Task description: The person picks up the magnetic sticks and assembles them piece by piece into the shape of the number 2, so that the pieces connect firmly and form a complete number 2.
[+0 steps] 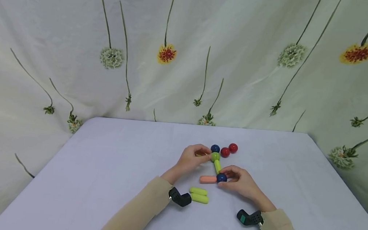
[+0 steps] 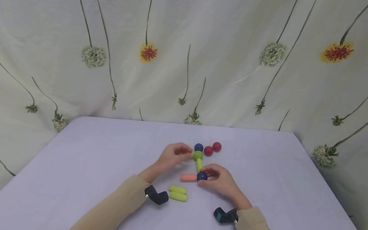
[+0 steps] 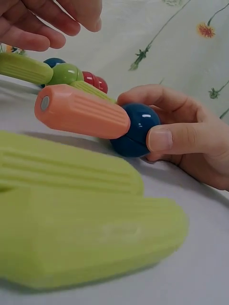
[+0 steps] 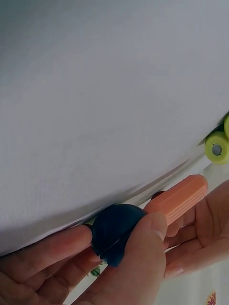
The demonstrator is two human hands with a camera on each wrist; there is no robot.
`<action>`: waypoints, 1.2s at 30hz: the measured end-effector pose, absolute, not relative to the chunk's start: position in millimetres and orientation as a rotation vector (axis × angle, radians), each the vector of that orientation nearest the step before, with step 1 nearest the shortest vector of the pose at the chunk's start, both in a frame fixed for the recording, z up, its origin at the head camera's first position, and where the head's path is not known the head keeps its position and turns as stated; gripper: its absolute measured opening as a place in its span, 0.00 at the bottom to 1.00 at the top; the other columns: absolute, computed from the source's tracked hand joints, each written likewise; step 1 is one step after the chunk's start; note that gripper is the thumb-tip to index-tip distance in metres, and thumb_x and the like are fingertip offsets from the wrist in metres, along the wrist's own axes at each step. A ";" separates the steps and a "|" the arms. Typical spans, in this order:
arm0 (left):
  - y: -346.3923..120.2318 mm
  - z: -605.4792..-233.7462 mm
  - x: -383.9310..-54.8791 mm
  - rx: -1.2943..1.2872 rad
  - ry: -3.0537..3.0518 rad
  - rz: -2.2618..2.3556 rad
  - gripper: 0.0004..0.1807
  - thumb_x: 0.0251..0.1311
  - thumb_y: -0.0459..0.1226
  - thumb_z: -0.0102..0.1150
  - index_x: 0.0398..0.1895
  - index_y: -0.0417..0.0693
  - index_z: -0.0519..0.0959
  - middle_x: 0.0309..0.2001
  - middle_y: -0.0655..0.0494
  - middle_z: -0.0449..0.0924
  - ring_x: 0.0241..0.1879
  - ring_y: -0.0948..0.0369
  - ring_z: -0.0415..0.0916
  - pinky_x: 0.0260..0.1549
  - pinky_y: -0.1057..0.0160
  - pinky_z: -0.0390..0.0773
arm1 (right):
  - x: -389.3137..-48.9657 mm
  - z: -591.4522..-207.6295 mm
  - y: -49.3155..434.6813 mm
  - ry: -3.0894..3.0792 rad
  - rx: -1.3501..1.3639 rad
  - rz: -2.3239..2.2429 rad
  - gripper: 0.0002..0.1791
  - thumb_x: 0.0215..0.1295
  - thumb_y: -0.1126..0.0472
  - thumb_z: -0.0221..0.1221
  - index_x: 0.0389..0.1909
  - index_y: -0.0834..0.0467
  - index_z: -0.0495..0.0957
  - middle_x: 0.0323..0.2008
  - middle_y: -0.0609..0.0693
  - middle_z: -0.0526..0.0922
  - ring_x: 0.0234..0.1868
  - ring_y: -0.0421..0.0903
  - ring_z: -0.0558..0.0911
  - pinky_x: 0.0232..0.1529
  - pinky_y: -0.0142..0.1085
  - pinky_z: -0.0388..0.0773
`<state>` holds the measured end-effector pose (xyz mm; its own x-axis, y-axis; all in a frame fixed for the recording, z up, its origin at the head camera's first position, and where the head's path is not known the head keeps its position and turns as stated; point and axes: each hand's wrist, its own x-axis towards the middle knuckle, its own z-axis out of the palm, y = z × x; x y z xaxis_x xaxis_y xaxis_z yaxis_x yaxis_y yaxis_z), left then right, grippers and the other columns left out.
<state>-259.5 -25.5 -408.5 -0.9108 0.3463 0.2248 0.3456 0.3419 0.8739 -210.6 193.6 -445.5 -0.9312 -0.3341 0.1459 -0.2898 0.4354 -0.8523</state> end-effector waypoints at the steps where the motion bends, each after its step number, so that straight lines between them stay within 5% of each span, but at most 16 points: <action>1: -24.1 -408.2 -262.0 0.650 2.579 1.679 0.11 0.58 0.38 0.62 0.42 0.42 0.81 0.39 0.57 0.81 0.39 0.61 0.75 0.36 0.64 0.75 | -210.7 -445.4 193.6 2.623 -0.573 -1.544 0.21 0.51 0.56 0.70 0.45 0.60 0.79 0.40 0.50 0.80 0.42 0.49 0.76 0.39 0.33 0.76; 36: 1.9 -406.3 -302.3 0.348 2.779 1.387 0.16 0.59 0.43 0.61 0.49 0.49 0.81 0.47 0.56 0.80 0.49 0.59 0.74 0.49 0.59 0.72 | -210.4 -445.2 192.7 2.638 -0.616 -1.539 0.20 0.51 0.56 0.69 0.45 0.59 0.79 0.40 0.50 0.80 0.42 0.49 0.77 0.39 0.32 0.76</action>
